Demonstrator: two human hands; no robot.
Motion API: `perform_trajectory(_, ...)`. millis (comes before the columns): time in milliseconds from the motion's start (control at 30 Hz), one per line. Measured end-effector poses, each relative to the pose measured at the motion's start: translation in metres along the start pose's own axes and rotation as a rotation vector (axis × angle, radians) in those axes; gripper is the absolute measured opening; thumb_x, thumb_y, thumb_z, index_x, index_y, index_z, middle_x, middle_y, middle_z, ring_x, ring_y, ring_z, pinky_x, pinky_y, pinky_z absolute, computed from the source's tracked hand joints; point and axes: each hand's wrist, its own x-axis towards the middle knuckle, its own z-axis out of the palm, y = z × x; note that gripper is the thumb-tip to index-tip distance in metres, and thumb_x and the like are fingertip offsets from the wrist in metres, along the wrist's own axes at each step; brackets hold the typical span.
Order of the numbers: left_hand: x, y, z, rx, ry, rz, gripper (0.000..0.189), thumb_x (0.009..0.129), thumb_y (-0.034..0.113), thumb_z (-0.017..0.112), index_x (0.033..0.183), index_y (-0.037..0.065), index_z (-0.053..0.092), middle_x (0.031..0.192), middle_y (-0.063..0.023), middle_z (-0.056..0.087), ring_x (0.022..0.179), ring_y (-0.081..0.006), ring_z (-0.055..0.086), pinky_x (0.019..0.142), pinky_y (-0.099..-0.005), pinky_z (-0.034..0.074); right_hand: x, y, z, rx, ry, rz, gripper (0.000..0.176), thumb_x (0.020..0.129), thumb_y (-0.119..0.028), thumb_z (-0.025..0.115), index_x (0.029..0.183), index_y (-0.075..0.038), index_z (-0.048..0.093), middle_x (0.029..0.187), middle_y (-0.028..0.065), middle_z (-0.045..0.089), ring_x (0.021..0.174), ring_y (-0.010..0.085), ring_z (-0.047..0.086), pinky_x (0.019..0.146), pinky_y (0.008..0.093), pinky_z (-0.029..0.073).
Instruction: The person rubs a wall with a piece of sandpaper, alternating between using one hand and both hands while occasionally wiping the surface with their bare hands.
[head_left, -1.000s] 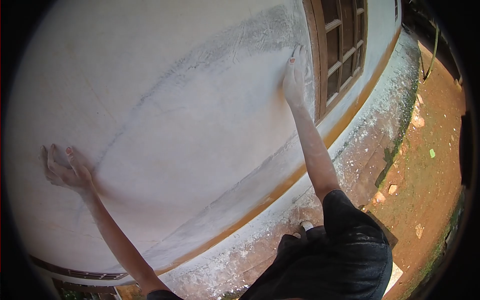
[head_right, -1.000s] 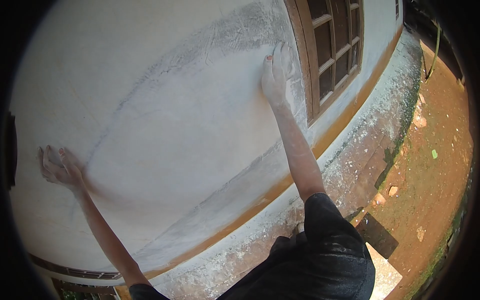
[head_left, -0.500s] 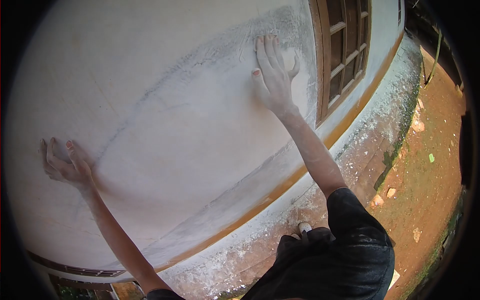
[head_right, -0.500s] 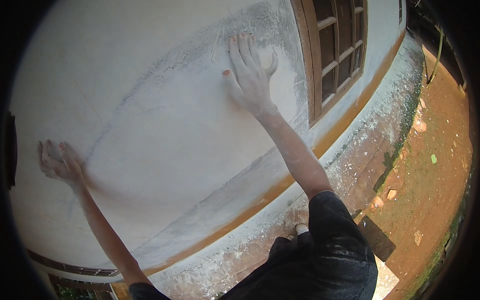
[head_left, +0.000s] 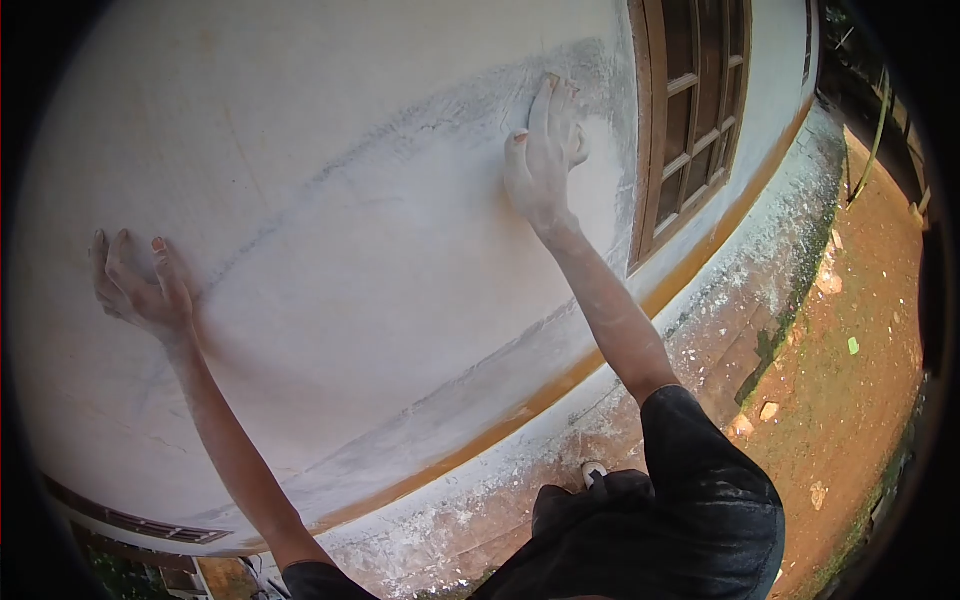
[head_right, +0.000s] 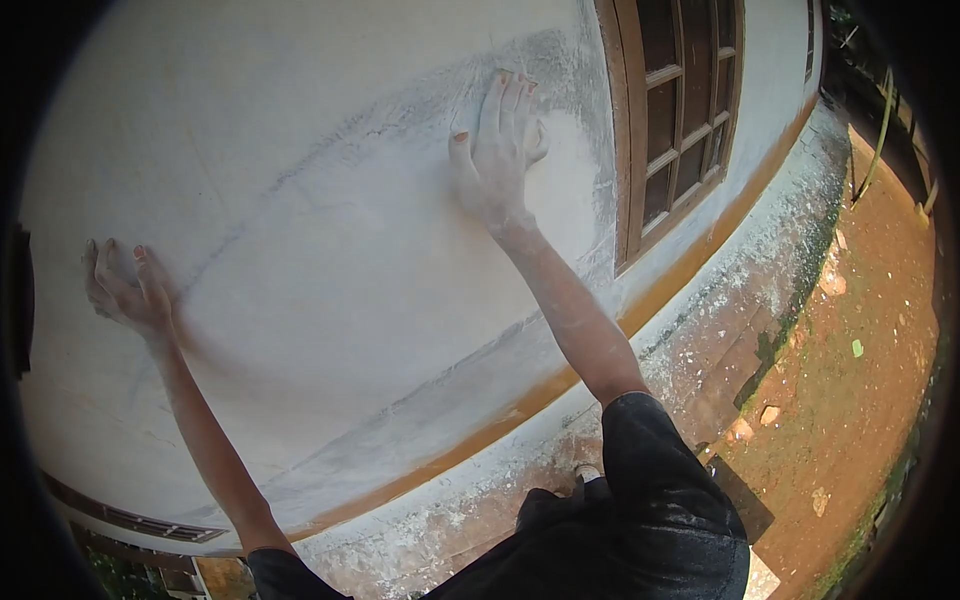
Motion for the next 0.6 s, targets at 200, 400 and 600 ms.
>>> perform_trajectory(200,-0.001,0.0,-0.002,-0.028,-0.019,-0.002,0.05,0.098,0.055,0.059,0.129,0.016,0.062,0.146,-0.0066,0.054,0.139,-0.0296,0.045,0.112,-0.0513,0.03,-0.033,-0.044,-0.015,-0.381,-0.404,-0.42,0.081,0.103,-0.054,0.033,0.161,0.002,0.021,0.169,0.0246,0.016,0.158,0.0375,0.011,0.116,0.0647,-0.007)
perform_trajectory(400,0.002,0.015,-0.008,-0.066,-0.034,-0.073,0.047,0.097,0.049,0.061,0.13,0.015,0.06,0.149,-0.009,0.051,0.142,-0.0321,0.042,0.113,-0.0524,0.028,-0.016,-0.047,0.017,-0.151,-0.019,0.045,0.086,0.098,-0.05,0.048,0.162,0.0,0.02,0.169,0.0222,0.019,0.157,0.0375,0.014,0.114,0.068,-0.007)
perform_trajectory(600,-0.001,0.005,-0.006,-0.06,-0.066,-0.044,0.047,0.099,0.051,0.056,0.129,0.015,0.06,0.149,-0.0106,0.048,0.143,-0.0334,0.039,0.112,-0.0541,0.028,-0.062,-0.105,0.013,-0.338,-0.411,-0.405,0.09,0.095,-0.062,0.048,0.16,-0.004,0.029,0.167,0.0223,0.024,0.157,0.0338,0.019,0.113,0.0694,-0.006)
